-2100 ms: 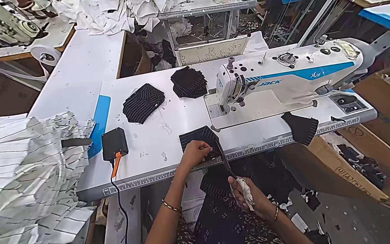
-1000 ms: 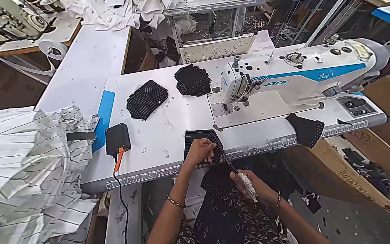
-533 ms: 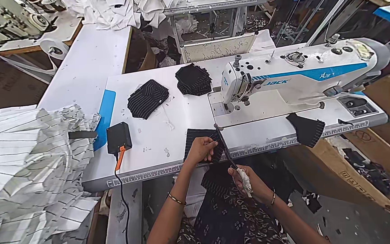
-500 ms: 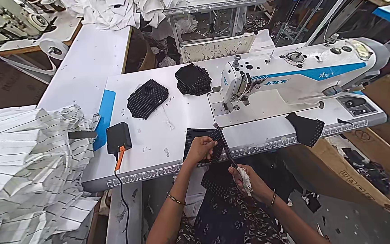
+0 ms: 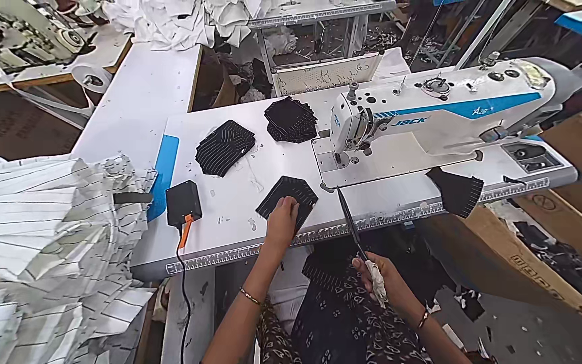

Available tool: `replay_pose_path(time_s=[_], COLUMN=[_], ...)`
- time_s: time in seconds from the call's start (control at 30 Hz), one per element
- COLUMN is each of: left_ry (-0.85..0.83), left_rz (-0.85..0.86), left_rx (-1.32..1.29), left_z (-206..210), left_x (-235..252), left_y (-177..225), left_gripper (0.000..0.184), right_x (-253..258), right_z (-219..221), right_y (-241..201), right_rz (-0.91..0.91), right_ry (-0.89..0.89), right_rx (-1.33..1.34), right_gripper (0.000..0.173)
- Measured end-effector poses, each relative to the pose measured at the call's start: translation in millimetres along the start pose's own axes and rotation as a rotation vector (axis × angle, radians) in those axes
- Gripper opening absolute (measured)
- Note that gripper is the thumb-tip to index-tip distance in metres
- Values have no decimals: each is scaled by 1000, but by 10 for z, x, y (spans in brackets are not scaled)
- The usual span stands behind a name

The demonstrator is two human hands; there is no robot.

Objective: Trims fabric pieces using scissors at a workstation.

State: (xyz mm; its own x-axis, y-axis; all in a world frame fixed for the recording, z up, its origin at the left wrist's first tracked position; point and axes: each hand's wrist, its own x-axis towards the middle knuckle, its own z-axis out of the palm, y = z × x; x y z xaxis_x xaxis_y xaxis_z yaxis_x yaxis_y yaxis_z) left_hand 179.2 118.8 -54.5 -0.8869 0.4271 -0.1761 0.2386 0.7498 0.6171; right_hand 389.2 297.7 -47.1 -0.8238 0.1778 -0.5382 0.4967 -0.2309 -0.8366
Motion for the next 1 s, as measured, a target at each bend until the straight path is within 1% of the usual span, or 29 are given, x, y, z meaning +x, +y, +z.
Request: replay_pose_path(time_s=[0.13, 0.23, 0.27, 0.33, 0.4, 0.43, 0.57, 0.63, 0.67, 0.7, 0.8, 0.87, 0.9, 0.93, 0.97, 1.0], left_ry=[-38, -149, -175, -191, -172, -161, -111, -91, -104, -121, -130, -131, -153, -204, -302, -445], left_rz=[-57, -82, -86, -87, -104, -123, -192, -197, -206, -216, -237, -249, -230, -174, -74, 33], left_rx=[-61, -29, -5, 12, 2, -1, -107, -188, -206, -200, -152, -170, -221, -317, -455, -591], left_z=[83, 25, 7, -7, -7, -5, 6, 14, 8, 1, -15, -38, -68, -113, -157, -195], left_x=[14, 83, 109, 153, 196, 213, 249, 252, 264, 278, 344, 348, 307, 241, 148, 44], left_y=[97, 147, 162, 179, 187, 187, 136, 87, 78, 70, 59, 61, 65, 64, 43, 17], left_gripper=[34, 52, 52, 43, 35, 34, 33, 41, 46, 47, 36, 34, 32, 30, 26, 22], right_x=[-78, -108, -109, -109, -104, -103, -105, -105, -103, -104, -100, -101, -105, -102, -97, -93], right_z=[130, 197, 213, 232, 233, 232, 201, 191, 189, 193, 218, 233, 234, 230, 225, 220], right_y=[147, 206, 217, 218, 214, 215, 213, 212, 211, 211, 191, 182, 174, 162, 157, 158], right_rz=[74, 107, 114, 129, 134, 133, 134, 135, 133, 133, 133, 121, 117, 113, 110, 106], right_ry=[-88, -113, -113, -111, -108, -106, -92, -80, -73, -71, -88, -102, -104, -102, -97, -89], right_rx=[54, 99, 107, 108, 102, 101, 90, 88, 89, 92, 86, 82, 82, 83, 90, 101], right_gripper=[26, 26, 26, 26, 26, 27, 26, 26, 27, 27, 27, 27, 27, 26, 26, 26])
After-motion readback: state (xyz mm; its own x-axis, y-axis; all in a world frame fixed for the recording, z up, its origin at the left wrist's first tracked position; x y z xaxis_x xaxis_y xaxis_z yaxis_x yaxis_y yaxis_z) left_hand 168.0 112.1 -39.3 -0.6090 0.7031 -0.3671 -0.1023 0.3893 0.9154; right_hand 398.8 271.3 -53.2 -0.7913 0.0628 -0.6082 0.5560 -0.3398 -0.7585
